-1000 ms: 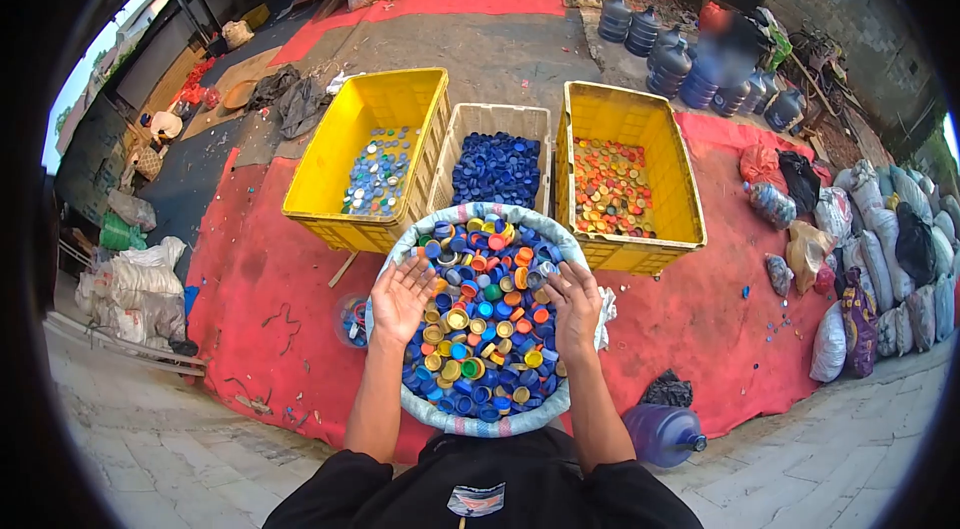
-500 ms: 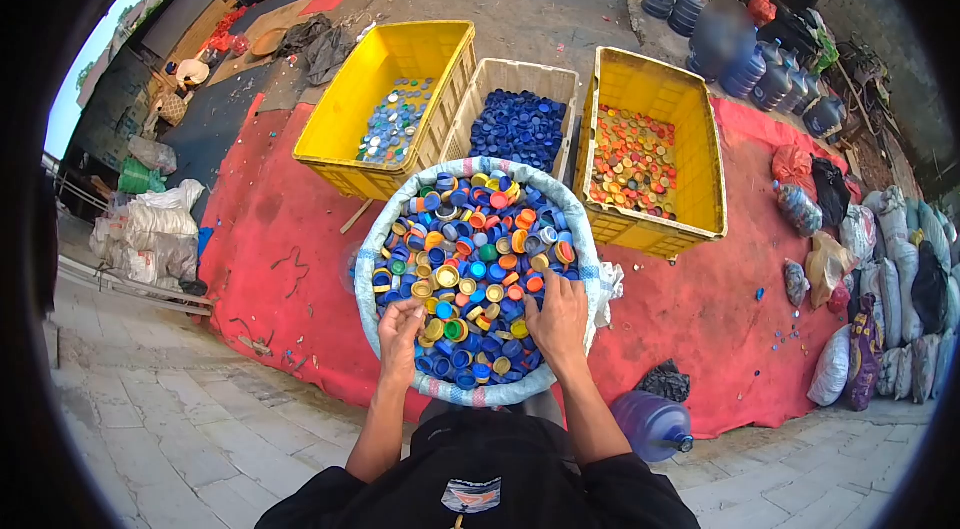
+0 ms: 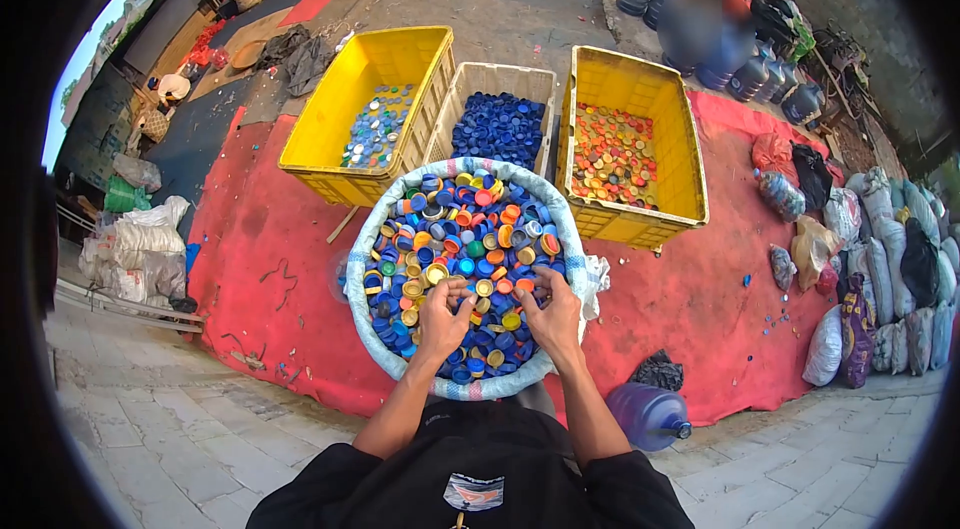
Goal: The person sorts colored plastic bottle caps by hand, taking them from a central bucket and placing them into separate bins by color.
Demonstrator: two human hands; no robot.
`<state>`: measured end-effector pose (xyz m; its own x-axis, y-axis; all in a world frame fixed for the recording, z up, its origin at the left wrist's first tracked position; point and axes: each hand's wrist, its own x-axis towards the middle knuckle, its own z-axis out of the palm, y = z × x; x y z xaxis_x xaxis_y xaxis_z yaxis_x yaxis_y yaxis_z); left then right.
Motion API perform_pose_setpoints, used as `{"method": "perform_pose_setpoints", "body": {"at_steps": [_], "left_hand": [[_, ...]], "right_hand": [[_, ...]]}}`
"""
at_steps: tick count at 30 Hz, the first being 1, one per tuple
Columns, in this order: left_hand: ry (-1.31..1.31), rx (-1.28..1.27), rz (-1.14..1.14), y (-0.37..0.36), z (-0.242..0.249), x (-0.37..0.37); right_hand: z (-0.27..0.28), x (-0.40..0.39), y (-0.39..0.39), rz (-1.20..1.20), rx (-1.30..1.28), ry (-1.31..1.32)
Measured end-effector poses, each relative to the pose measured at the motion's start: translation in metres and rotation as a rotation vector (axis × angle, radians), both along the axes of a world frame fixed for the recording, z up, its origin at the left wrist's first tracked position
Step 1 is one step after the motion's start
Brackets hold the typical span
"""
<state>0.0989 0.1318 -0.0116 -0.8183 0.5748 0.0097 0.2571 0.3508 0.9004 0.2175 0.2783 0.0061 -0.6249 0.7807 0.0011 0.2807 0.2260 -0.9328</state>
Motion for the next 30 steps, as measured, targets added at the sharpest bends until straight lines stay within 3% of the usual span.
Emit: {"method": "perform_pose_setpoints", "body": {"at_steps": [3, 6, 7, 15, 22, 25, 28, 30], "left_hand": [[0.289, -0.047, -0.116, 0.020, -0.011, -0.007], [0.420, -0.101, -0.195, 0.039, -0.013, -0.015], [0.417, -0.135, -0.227, 0.043, -0.017, -0.018], [0.509, -0.174, -0.253, 0.056, -0.019, -0.018], [0.553, -0.084, -0.255, 0.052, -0.023, -0.020], [0.389, 0.035, -0.228, 0.045, -0.011, -0.019], [-0.808, 0.431, -0.109, 0.033, 0.006, -0.022], [-1.179, 0.666, -0.143, 0.018, 0.018, -0.027]], "right_hand": [[0.005, 0.022, -0.005, -0.053, -0.553, 0.234], [-0.001, 0.043, -0.013, -0.087, -1.076, 0.667], [0.000, 0.045, -0.017, -0.110, -1.135, 0.698], [0.001, 0.052, -0.037, -0.120, -1.254, 0.724], [-0.004, 0.046, -0.043, -0.114, -1.194, 0.678], [-0.004, 0.046, -0.043, -0.094, -1.175, 0.670], [0.006, 0.046, -0.042, -0.116, -1.157, 0.623], [0.007, 0.045, -0.039, -0.123, -1.126, 0.545]]}}
